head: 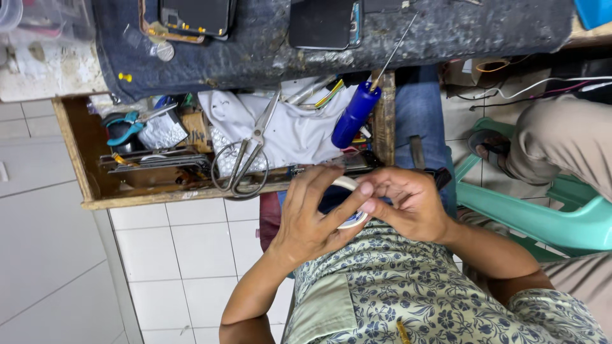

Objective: The person cuts pieces of adhesive tape with scissors and applies them to a phone part, then uses a thin tool to press the tape into place before picking up the phone.

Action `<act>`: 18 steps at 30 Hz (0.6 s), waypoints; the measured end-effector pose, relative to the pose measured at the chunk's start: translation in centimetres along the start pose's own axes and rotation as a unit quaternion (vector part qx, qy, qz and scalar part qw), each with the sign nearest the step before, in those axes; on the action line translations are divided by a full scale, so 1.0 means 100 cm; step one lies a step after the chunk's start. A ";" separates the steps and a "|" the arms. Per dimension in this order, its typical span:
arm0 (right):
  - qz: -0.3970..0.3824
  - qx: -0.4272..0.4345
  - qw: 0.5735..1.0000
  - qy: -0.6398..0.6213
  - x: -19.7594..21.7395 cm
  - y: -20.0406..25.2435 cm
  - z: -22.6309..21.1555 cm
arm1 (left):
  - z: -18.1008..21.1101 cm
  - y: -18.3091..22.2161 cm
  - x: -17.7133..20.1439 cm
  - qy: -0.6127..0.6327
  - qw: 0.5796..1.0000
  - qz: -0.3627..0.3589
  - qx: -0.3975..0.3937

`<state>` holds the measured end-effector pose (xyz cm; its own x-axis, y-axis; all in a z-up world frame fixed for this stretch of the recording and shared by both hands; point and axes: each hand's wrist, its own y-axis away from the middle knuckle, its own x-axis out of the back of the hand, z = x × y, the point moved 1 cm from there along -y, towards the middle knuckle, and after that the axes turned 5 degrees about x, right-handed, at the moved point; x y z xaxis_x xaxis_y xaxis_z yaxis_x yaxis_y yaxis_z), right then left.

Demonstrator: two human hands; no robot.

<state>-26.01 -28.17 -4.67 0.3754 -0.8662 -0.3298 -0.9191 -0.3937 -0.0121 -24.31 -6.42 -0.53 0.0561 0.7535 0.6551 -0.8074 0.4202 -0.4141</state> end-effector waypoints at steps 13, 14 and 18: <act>0.043 0.219 0.881 0.417 0.018 -0.031 -0.037 | -0.004 0.016 0.009 0.290 0.945 -0.032 0.151; 0.114 0.222 0.846 0.471 0.035 -0.039 -0.047 | -0.005 0.016 0.009 0.299 0.940 -0.035 0.162; 0.198 0.290 0.711 0.610 0.130 -0.096 -0.088 | -0.010 0.016 0.006 0.322 0.933 -0.017 0.159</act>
<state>-11.22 -38.32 -0.55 -0.4267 -0.6360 0.6430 -0.7436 -0.1580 -0.6497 -24.97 -4.82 -1.41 0.3433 0.9331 0.1070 -0.9266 0.3551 -0.1237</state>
